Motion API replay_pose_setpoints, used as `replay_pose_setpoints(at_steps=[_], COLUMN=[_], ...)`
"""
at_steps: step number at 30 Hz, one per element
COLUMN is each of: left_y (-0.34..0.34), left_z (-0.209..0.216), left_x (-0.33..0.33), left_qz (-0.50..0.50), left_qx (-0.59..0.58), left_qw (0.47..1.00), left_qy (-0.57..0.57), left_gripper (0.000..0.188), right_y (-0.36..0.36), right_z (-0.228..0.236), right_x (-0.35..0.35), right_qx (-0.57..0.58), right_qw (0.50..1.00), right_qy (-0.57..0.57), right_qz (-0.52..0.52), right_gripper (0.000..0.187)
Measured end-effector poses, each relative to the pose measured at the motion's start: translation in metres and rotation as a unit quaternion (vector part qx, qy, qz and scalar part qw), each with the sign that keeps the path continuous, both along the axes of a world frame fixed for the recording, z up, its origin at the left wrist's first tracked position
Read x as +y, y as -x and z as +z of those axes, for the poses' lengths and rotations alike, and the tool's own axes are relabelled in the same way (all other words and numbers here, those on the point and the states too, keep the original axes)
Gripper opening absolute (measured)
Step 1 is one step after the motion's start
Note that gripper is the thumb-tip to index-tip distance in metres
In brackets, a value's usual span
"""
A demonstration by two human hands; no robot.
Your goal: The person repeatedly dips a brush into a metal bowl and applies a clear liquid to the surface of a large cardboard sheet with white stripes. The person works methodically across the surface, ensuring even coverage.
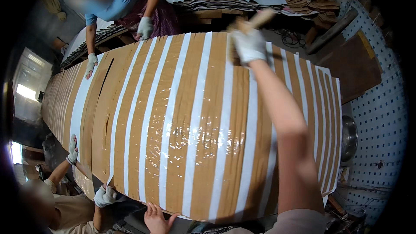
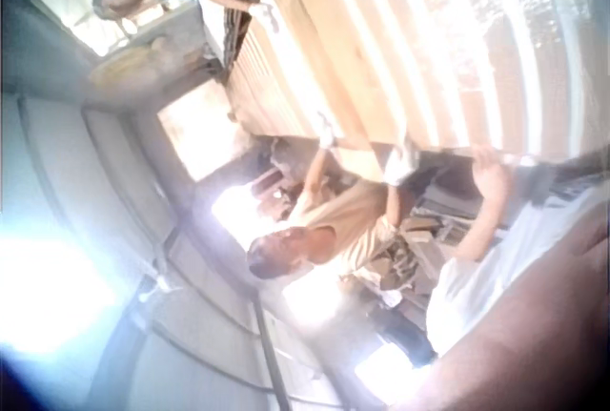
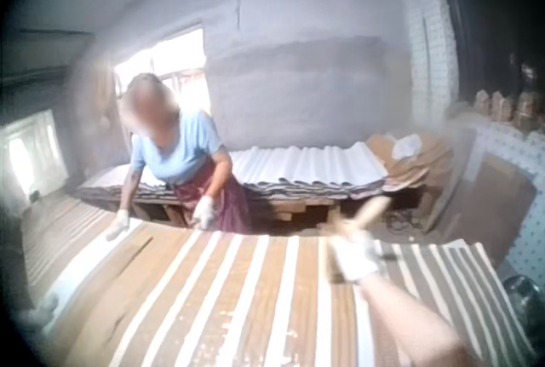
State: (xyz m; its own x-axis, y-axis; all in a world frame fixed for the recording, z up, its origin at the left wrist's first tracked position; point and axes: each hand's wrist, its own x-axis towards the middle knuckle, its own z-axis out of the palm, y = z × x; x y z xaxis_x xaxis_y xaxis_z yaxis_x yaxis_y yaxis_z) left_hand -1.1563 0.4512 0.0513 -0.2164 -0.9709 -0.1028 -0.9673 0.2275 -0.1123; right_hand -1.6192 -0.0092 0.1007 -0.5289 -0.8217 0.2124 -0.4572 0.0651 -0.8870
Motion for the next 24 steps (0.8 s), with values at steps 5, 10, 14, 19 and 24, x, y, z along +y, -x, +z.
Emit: replay_pose_setpoints(at_steps=[5,10,14,19,24], left_y=[0.0,0.01,0.003,0.009,0.003], left_z=[0.0,0.004,0.004,0.008,0.006], left_x=[0.004,-0.003,0.002,-0.013,-0.005], left_qz=[-0.001,0.002,0.021,0.008,0.019], left_qx=[0.002,0.011,-0.017,-0.033,-0.029], left_qw=[1.0,1.0,1.0,0.999,0.999], left_qy=[-0.031,-0.017,-0.015,-0.021,-0.015], left_gripper=[0.079,0.098,0.096,0.096,0.098], right_y=[-0.208,-0.225,-0.133,0.033,0.085], right_z=[0.002,-0.003,0.023,-0.064,-0.101], right_x=[-0.042,-0.011,0.048,0.119,0.233], right_qx=[0.116,0.105,-0.008,-0.057,-0.19], right_qw=[0.979,0.968,0.976,0.991,0.951], right_qy=[-0.037,-0.127,-0.197,0.019,-0.032], right_qz=[0.163,0.191,0.091,-0.123,-0.243], right_gripper=[0.034,0.037,0.046,0.053,0.047])
